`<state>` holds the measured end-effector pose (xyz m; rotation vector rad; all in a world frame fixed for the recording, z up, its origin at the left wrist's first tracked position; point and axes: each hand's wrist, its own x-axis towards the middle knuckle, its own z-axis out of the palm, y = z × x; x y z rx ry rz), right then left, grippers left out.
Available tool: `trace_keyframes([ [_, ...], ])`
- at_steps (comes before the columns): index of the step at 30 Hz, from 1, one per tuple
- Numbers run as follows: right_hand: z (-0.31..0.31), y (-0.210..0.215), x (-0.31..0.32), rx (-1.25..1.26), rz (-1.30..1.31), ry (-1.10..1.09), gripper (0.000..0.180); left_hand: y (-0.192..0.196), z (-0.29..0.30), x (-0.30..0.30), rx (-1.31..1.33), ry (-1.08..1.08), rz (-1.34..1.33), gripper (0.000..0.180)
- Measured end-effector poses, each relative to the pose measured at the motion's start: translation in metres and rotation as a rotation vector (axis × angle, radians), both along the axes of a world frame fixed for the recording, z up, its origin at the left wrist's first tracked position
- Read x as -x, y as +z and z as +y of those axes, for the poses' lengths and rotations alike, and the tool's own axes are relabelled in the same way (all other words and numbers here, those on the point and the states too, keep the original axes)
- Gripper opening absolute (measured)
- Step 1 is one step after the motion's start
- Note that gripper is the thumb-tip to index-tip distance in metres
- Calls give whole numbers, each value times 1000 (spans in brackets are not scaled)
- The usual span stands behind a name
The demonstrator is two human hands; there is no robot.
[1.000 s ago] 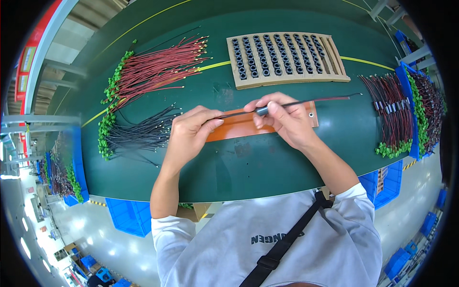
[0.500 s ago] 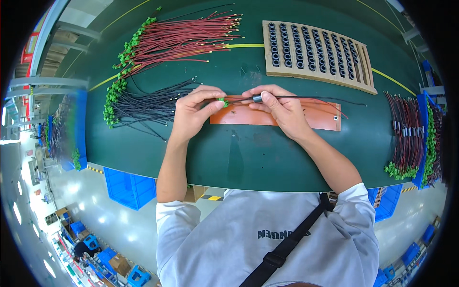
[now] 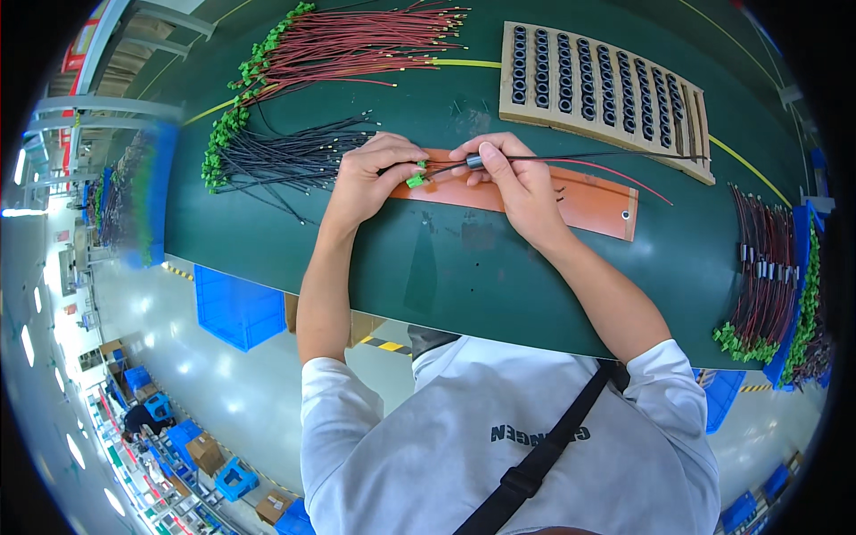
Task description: The person assembles wire harnesses by inserting red and black wires into a cylindrical component and securing them with a green connector. The person repeatedly picks wires from piles on the table, aligns them, and places the finished units into a blue bin.
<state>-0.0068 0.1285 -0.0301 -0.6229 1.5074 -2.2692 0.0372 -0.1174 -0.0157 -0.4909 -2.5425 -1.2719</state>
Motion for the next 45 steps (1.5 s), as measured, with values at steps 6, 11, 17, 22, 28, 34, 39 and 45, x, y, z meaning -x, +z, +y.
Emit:
trace_keyframes([
  [6, -7, -4, 2, -97, 90, -37, 28, 13, -4, -6, -15, 53, -84, 23],
  [11, -6, -10, 7, -72, 119, -24, 28, 12, 1, -18, -22, 12, -161, 23],
  [17, 2, -2, 3, -78, 56, 31, 27, 10, 2, -19, -221, 48, -317, 19],
  [22, 6, 1, 5, -87, 68, 13, 28, 13, 2, -17, -394, -6, -327, 23],
  [28, 5, 1, 2, -43, 57, 57, 23, 15, 2, -16, -458, 11, -346, 21],
  [34, 4, 1, 3, -58, 64, 53, 20, 9, -2, -16, -245, -20, -249, 24],
  [39, 6, 0, 1, -85, 45, 51, 19, 14, 2, -14, -204, 1, -206, 23],
  [45, 5, 0, 2, -62, 17, 70, 20, 20, 4, -17, -98, 49, -189, 24],
])
